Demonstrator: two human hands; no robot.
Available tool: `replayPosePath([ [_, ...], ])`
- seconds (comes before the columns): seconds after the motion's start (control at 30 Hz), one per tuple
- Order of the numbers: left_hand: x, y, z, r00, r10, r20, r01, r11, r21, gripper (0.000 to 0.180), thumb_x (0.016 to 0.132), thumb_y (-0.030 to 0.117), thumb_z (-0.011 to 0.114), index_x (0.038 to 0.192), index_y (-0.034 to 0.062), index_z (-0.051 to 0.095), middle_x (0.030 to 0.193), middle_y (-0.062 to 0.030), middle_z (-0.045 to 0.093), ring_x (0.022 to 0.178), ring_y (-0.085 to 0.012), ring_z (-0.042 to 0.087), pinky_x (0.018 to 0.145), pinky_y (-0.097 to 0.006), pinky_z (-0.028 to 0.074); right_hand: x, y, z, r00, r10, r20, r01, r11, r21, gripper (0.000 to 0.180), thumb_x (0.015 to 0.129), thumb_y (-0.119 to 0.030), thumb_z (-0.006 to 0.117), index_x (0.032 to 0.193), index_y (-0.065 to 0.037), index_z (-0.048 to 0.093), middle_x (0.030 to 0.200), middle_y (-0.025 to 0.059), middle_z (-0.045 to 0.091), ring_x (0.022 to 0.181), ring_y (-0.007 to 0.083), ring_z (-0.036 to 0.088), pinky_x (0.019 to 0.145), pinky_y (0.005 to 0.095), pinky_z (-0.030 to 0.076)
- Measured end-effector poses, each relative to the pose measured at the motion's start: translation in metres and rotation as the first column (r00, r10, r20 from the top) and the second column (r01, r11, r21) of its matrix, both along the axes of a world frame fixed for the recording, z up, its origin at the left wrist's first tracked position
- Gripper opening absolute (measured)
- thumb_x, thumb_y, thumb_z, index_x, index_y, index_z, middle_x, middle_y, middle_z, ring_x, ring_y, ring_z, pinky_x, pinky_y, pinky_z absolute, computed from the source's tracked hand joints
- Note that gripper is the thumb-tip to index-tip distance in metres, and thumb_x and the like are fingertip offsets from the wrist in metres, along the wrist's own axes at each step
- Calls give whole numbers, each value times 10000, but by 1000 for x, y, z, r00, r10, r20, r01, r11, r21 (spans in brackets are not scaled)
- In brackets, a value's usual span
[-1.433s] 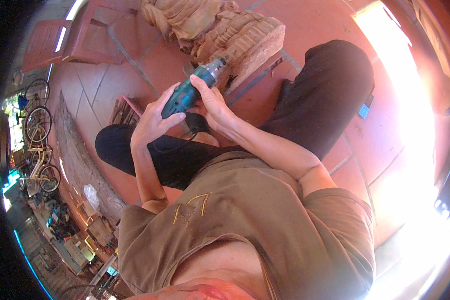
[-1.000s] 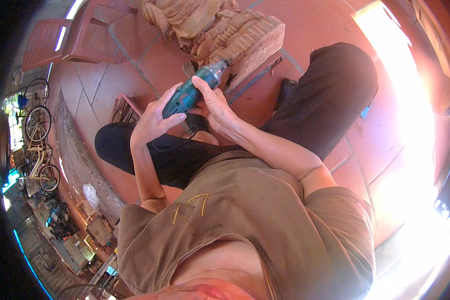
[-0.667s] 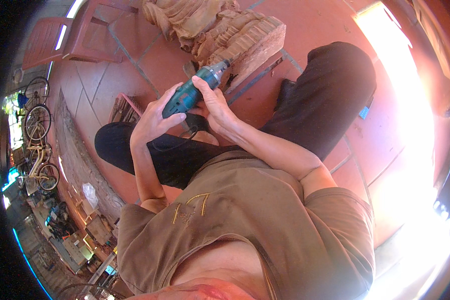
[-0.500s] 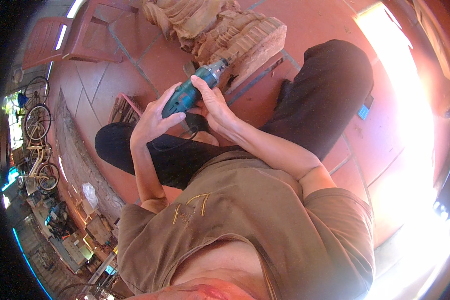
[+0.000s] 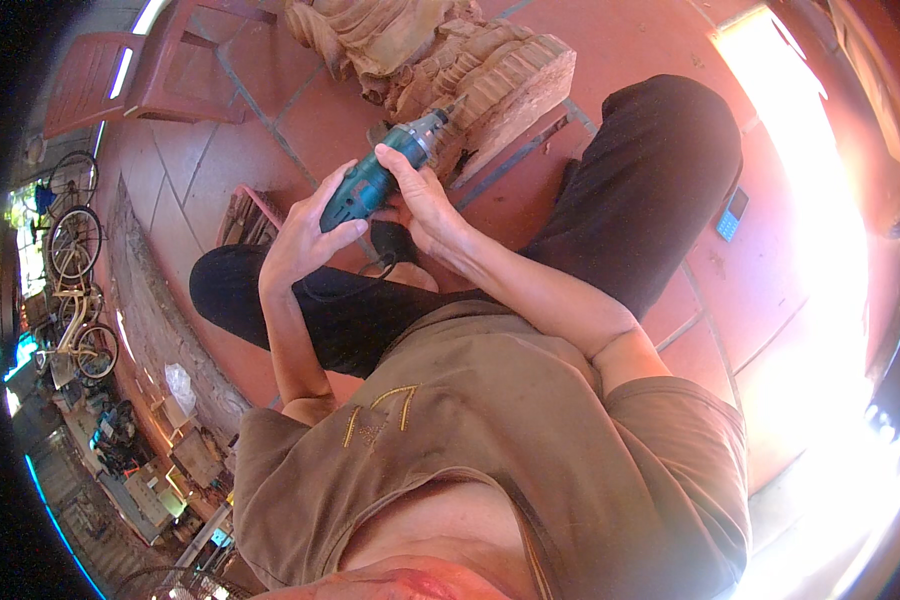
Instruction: The person uses a handheld rotary tool to carve details into a wooden sculpture of a seated figure. They hold the tool with both hands and work on the base and lower sections of the sculpture, then briefly inspect the carved area.
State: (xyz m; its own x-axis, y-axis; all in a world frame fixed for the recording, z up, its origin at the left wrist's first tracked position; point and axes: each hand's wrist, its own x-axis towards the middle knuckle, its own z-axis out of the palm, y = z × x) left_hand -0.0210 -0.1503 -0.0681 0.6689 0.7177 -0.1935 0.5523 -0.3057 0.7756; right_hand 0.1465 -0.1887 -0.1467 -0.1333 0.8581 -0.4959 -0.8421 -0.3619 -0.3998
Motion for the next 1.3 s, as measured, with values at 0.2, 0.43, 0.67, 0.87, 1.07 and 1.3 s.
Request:
replayPosePath([
  [0.2,-1,0,1,1000,15,-4,-15,1000,1,705,841,272,713,1429,35,405,1128,-240,642,1022,-360,660,891,-394,493,1,3,3,999,35,13,-35,999,-3,507,883,-476,687,1120,-66,507,979,75,620,903,218,645,771,453,560],
  [0.43,-3,-1,3,999,27,-19,-27,999,-21,716,855,263,721,1433,-13,402,1171,-197,625,1073,-235,625,956,-351,456,1,2,0,999,49,-18,-48,998,29,530,872,-482,699,1132,-66,498,983,88,622,907,222,650,780,448,565],
  [0.67,-6,-4,6,998,26,-53,-29,998,-53,708,863,269,712,1432,-17,401,1181,-196,622,1078,-235,621,961,-351,452,-3,-2,-4,998,58,-32,-57,998,39,551,863,-491,708,1150,-76,486,1030,91,612,942,221,644,776,438,569],
  [0.87,-9,-7,6,999,29,-41,-32,998,-61,709,866,272,710,1430,-24,399,1172,-196,625,1074,-236,625,956,-353,455,-5,-3,-9,995,83,-49,-81,996,40,557,860,-491,712,1158,-78,489,1038,86,609,946,224,638,798,452,563],
  [1.07,-8,-7,8,999,8,-42,-10,999,-51,697,863,261,709,1429,-11,406,1164,-190,631,1066,-233,630,948,-354,461,-5,-7,-3,997,71,-40,-70,997,19,559,862,-488,710,1156,-64,494,1044,88,609,952,228,638,814,463,563],
  [1.3,-8,-9,6,1000,-21,-9,20,998,-63,691,858,260,705,1433,15,410,1163,-183,638,1041,-252,646,939,-360,469,-4,-14,0,998,41,-43,-43,999,-27,563,872,-479,702,1147,-36,490,1037,103,617,955,227,642,824,476,562],
])
